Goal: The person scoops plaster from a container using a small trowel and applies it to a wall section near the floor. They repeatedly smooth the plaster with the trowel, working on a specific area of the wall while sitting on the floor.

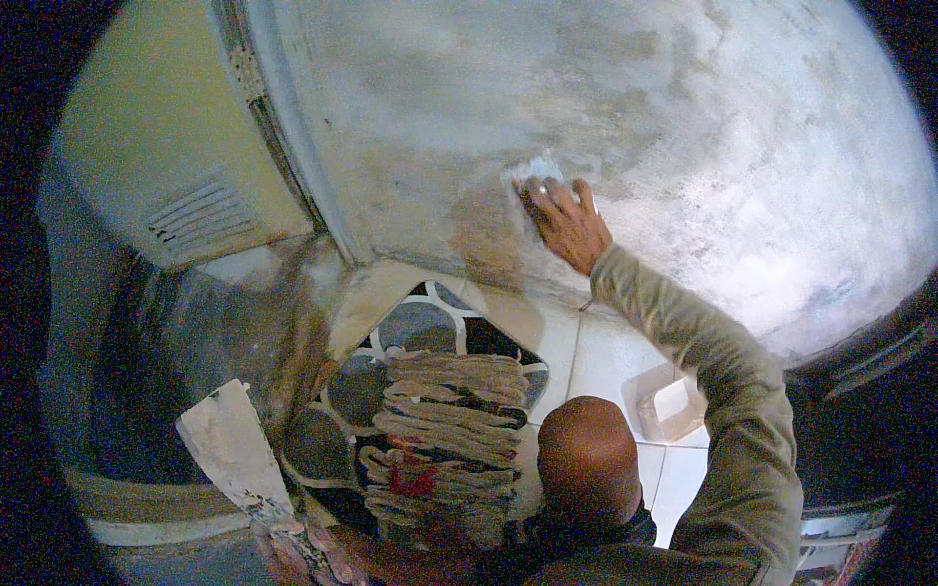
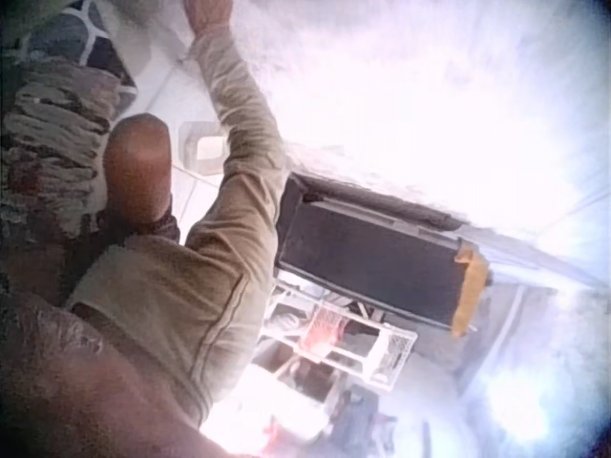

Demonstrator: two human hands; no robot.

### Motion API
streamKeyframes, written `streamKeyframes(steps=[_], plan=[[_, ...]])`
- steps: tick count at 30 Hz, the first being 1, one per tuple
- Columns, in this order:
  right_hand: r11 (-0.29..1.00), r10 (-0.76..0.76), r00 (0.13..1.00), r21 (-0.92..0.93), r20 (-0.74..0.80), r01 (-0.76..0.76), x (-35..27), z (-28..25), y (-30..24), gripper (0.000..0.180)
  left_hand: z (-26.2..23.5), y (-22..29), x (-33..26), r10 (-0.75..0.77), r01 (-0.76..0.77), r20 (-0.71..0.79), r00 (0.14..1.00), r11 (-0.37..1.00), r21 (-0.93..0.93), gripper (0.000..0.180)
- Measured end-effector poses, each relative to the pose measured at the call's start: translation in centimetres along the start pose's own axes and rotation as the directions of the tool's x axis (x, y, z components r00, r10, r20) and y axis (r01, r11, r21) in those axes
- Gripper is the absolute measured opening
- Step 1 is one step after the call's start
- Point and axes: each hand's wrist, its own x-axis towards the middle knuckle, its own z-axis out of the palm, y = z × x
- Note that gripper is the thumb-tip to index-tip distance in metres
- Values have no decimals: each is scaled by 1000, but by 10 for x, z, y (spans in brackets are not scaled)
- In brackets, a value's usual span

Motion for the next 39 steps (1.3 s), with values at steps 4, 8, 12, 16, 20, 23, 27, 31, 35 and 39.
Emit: streamKeyframes(steps=[4, 8, 12, 16, 20, 23, 27, 31, 35, 39], plan=[[993, -79, 996, -83, 51, 83, -37, 43, 43, 60, 2, -2, -1, -19, 19, -3, 1000, 1000, -1, 23], [988, 156, 975, -38, 159, -152, -104, 23, 32, 59, 4, 0, -2, -17, 18, -27, 999, 1000, 10, 22], [831, 553, 830, 122, -80, -542, -87, -3, 12, 60, 9, 1, -7, -22, 23, -31, 999, 999, 48, 20], [594, 800, 591, 269, -101, -758, -7, 44, -28, 64, 23, -6, -4, -34, 26, 48, 998, 985, 168, 21], [729, 645, 761, 353, -71, -586, 61, 79, -118, 56, 28, -7, 8, -23, 11, 47, 999, 973, 230, 23], [768, 472, 879, 459, 64, -446, 60, 77, -158, 50, 33, -7, 23, -9, -1, 21, 1000, 900, 436, 26], [57, 378, 911, 979, 161, -197, 4, -2, -93, 39, 53, -27, 40, 8, -40, 54, 999, 786, 617, 26], [119, 211, 941, 962, -265, 245, 20, -112, -43, 37, 46, -28, 53, -49, -10, 78, 996, 782, 623, 26], [340, -9, 899, 844, -438, 415, 25, -138, -32, 45, 52, -41, 50, -70, 5, 82, 994, 789, 614, 27], [446, -35, 881, 781, -472, 436, 23, -133, -36, 52, 68, -50, 50, -79, 20, 57, 995, 745, 667, 19]])
